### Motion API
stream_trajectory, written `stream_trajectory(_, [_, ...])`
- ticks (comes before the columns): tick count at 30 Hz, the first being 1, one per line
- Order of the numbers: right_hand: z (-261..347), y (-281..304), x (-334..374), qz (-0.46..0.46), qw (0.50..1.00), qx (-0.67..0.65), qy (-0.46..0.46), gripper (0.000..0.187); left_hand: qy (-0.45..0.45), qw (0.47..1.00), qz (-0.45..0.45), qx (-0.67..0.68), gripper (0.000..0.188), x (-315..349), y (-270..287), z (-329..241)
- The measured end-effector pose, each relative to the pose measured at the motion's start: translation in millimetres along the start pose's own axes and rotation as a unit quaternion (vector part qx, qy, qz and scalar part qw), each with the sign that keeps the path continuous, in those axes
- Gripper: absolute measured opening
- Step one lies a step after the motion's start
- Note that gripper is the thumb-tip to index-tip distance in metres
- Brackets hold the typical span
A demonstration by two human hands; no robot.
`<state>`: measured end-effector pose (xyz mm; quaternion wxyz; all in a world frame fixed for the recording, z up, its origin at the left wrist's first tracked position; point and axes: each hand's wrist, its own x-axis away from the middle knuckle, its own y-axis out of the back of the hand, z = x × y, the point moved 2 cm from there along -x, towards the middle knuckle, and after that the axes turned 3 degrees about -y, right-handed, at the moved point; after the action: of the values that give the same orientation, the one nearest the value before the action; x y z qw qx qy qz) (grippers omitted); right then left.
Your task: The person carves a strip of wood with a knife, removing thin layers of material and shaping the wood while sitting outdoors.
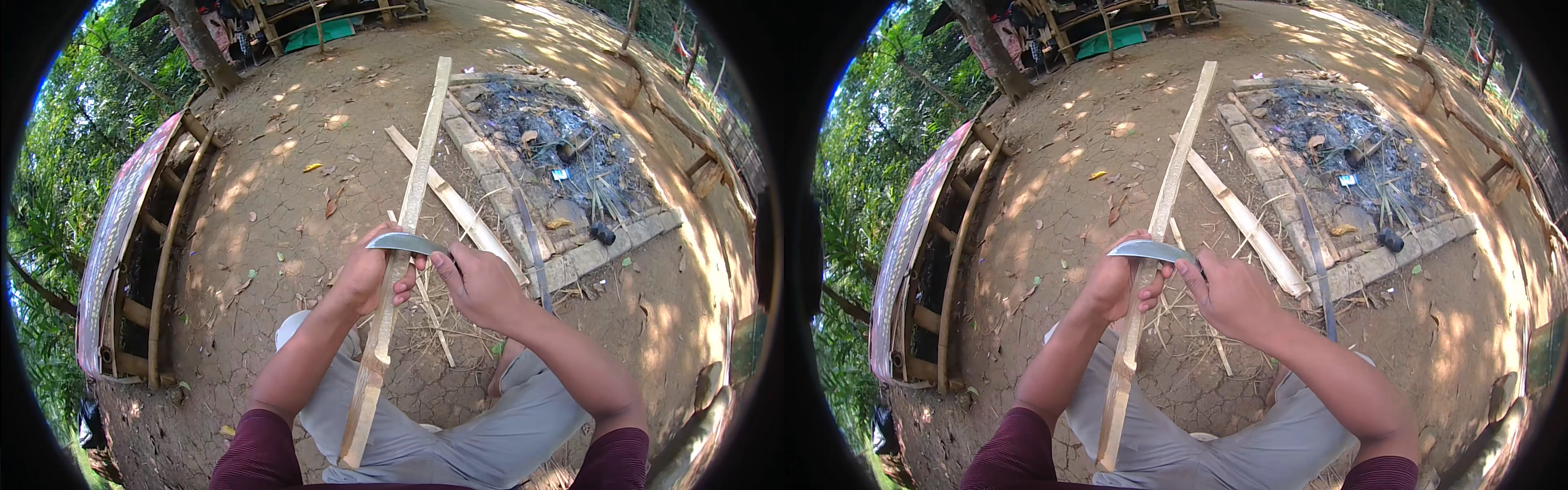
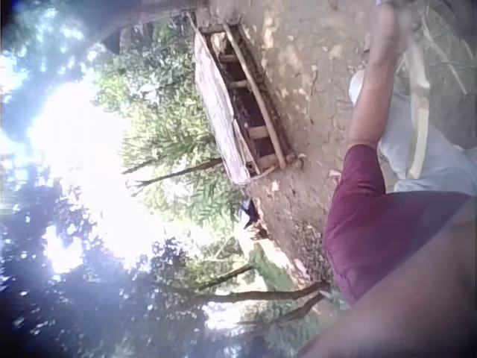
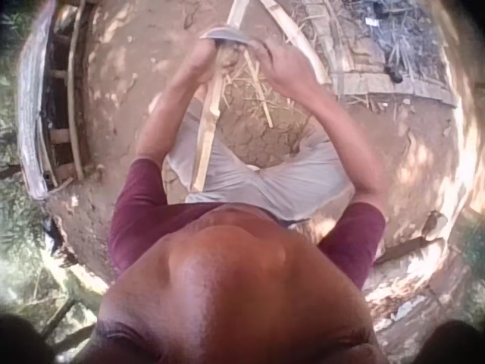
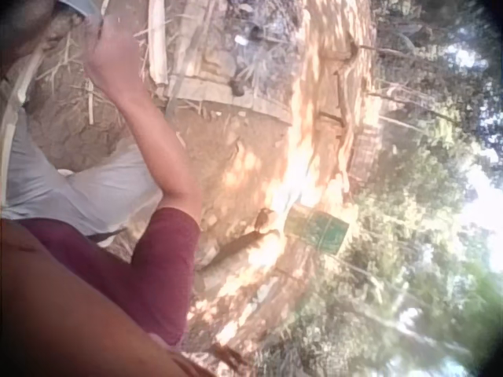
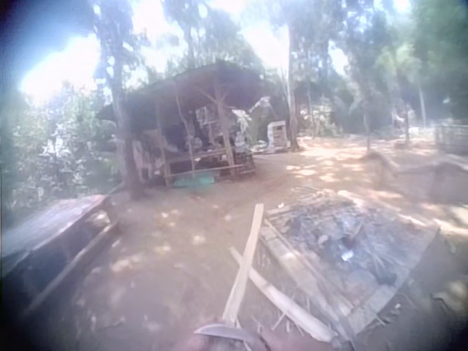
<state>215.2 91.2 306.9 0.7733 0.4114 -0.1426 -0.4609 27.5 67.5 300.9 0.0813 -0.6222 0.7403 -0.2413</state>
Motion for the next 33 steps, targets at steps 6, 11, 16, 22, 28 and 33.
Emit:
stream_trajectory(6, [-83,-86,-36,0.048,0.997,0.033,-0.057,0.043,0.060,0.996,-0.055,0.019,0.028,-50,63,56])
stream_trajectory(11, [-118,-141,-91,0.044,0.999,0.009,0.004,0.043,0.095,0.993,-0.043,0.057,0.027,-90,120,81])
stream_trajectory(16, [-132,-173,-129,0.008,0.999,0.048,0.023,0.040,0.098,0.990,-0.088,0.043,0.022,-112,155,89])
stream_trajectory(22, [-152,-193,-154,-0.025,0.991,0.129,0.025,0.042,0.138,0.984,-0.099,0.046,0.020,-128,178,101])
stream_trajectory(28, [-181,-190,-170,-0.069,0.980,0.185,-0.031,0.042,0.153,0.984,-0.084,0.022,0.026,-136,176,114])
stream_trajectory(33, [-204,-177,-167,-0.104,0.962,0.253,-0.010,0.043,0.157,0.986,-0.057,-0.016,0.028,-132,169,119])
